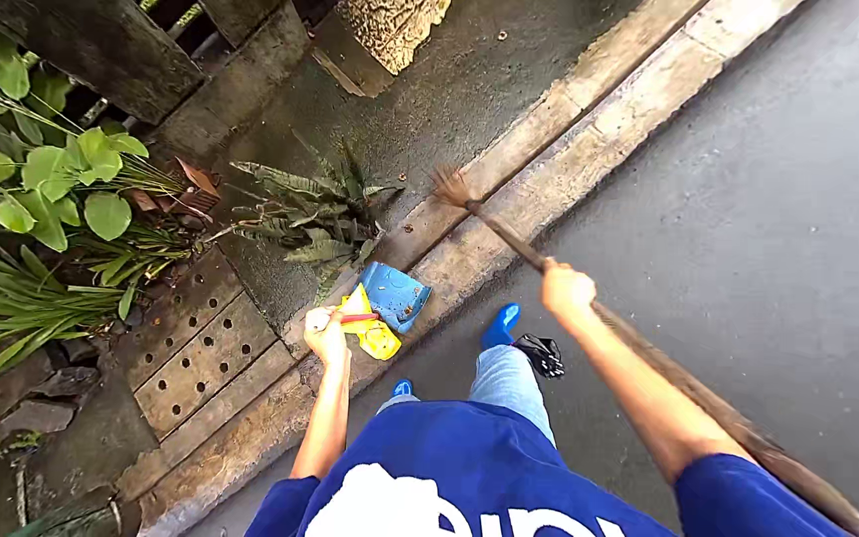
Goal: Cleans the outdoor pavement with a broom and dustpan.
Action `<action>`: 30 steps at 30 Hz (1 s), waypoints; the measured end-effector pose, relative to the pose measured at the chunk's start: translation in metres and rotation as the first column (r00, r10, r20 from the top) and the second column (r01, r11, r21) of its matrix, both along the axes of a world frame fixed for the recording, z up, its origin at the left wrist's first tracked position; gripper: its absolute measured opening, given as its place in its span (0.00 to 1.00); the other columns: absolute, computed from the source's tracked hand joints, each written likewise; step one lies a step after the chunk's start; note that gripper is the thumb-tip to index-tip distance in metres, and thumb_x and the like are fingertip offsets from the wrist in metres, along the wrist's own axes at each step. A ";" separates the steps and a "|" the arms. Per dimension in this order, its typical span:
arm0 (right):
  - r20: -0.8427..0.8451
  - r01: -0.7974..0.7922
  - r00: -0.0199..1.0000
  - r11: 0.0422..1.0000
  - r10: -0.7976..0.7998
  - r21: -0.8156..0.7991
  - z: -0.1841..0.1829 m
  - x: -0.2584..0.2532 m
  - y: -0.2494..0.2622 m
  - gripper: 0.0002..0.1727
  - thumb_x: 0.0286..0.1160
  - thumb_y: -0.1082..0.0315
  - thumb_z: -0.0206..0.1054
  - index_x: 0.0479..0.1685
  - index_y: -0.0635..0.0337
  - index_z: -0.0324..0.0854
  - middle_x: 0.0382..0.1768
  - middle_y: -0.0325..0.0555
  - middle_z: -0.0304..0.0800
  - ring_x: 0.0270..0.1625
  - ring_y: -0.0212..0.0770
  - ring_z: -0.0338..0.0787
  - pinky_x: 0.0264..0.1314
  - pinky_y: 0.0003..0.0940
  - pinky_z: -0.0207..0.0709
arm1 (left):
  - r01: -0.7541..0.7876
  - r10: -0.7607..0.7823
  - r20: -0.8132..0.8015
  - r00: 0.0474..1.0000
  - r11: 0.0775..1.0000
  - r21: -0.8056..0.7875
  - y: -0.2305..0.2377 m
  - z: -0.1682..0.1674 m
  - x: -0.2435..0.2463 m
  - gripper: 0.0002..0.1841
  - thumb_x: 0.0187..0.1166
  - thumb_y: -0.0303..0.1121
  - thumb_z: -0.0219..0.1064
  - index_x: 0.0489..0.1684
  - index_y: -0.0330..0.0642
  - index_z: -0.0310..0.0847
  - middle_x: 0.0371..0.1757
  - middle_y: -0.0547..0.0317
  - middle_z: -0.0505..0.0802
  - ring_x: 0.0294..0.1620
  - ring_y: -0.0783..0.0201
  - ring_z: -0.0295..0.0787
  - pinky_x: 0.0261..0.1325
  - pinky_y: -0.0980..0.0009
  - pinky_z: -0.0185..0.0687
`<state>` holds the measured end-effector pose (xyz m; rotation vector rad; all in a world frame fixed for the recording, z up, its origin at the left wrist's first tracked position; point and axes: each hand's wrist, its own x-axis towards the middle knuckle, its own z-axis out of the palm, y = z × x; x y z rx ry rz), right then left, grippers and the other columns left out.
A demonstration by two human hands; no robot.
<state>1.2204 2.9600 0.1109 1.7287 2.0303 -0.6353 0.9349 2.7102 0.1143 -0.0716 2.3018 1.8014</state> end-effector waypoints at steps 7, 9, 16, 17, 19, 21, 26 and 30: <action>0.060 -0.455 0.868 0.838 0.493 -0.301 0.085 0.073 0.155 0.26 0.81 0.62 0.66 0.80 0.44 0.79 0.65 0.68 0.88 0.67 0.75 0.86 0.62 0.79 0.74 | -0.074 0.070 -0.043 0.997 0.993 -0.087 0.118 0.030 0.020 0.11 0.61 0.09 0.69 0.35 0.32 0.80 0.36 0.52 0.90 0.36 0.65 0.87 0.39 0.69 0.84; 0.092 -0.472 0.852 0.832 0.516 -0.292 0.129 0.097 0.203 0.26 0.83 0.60 0.66 0.82 0.39 0.78 0.62 0.68 0.90 0.64 0.76 0.87 0.61 0.78 0.74 | -0.120 0.116 -0.053 0.992 0.989 -0.089 0.134 0.040 0.023 0.11 0.60 0.09 0.67 0.36 0.30 0.79 0.36 0.52 0.90 0.36 0.66 0.87 0.39 0.69 0.84; 0.066 -0.474 0.876 0.878 0.478 -0.072 0.155 0.040 0.329 0.26 0.86 0.65 0.65 0.83 0.52 0.77 0.62 0.75 0.87 0.63 0.81 0.85 0.58 0.80 0.72 | -0.279 0.278 -0.052 0.959 0.960 -0.022 0.179 0.043 0.030 0.14 0.59 0.09 0.65 0.41 0.29 0.76 0.38 0.51 0.90 0.35 0.67 0.87 0.34 0.71 0.85; 0.062 -0.462 0.884 0.886 0.464 -0.035 0.148 0.019 0.343 0.25 0.85 0.66 0.65 0.81 0.53 0.77 0.62 0.75 0.87 0.63 0.81 0.85 0.57 0.80 0.72 | -0.294 0.293 -0.045 0.955 0.956 -0.016 0.189 0.042 0.030 0.14 0.60 0.09 0.65 0.41 0.30 0.76 0.39 0.52 0.89 0.34 0.67 0.87 0.33 0.71 0.85; 0.028 -0.461 0.887 0.886 0.460 0.041 0.126 -0.027 0.370 0.24 0.83 0.68 0.65 0.78 0.57 0.78 0.60 0.77 0.87 0.61 0.82 0.86 0.51 0.82 0.73 | -0.347 0.347 -0.040 0.937 0.938 0.000 0.214 0.042 0.029 0.14 0.60 0.09 0.65 0.42 0.31 0.75 0.37 0.53 0.88 0.32 0.68 0.86 0.31 0.73 0.83; 0.037 -0.480 0.877 0.876 0.479 0.049 0.101 -0.075 0.386 0.27 0.81 0.70 0.65 0.81 0.58 0.75 0.64 0.77 0.85 0.63 0.82 0.85 0.52 0.83 0.73 | -0.400 0.401 -0.029 0.916 0.916 0.024 0.234 0.038 0.033 0.14 0.62 0.08 0.65 0.43 0.32 0.75 0.38 0.52 0.89 0.32 0.67 0.85 0.31 0.72 0.83; 0.131 -0.676 0.729 0.737 0.672 -0.024 0.036 -0.166 0.407 0.36 0.77 0.84 0.61 0.89 0.65 0.63 0.75 0.76 0.76 0.66 0.81 0.83 0.59 0.76 0.76 | -0.486 0.485 0.030 0.874 0.874 0.029 0.316 0.022 0.018 0.14 0.63 0.09 0.68 0.43 0.31 0.77 0.41 0.53 0.90 0.38 0.67 0.88 0.36 0.71 0.85; 0.149 -0.772 0.563 0.581 0.813 -0.257 0.108 -0.170 0.503 0.27 0.75 0.72 0.70 0.77 0.51 0.81 0.59 0.73 0.89 0.60 0.79 0.87 0.53 0.81 0.75 | -0.453 0.454 0.011 0.891 0.888 0.078 0.387 0.017 0.008 0.13 0.58 0.09 0.66 0.35 0.34 0.75 0.36 0.59 0.89 0.38 0.70 0.87 0.39 0.72 0.86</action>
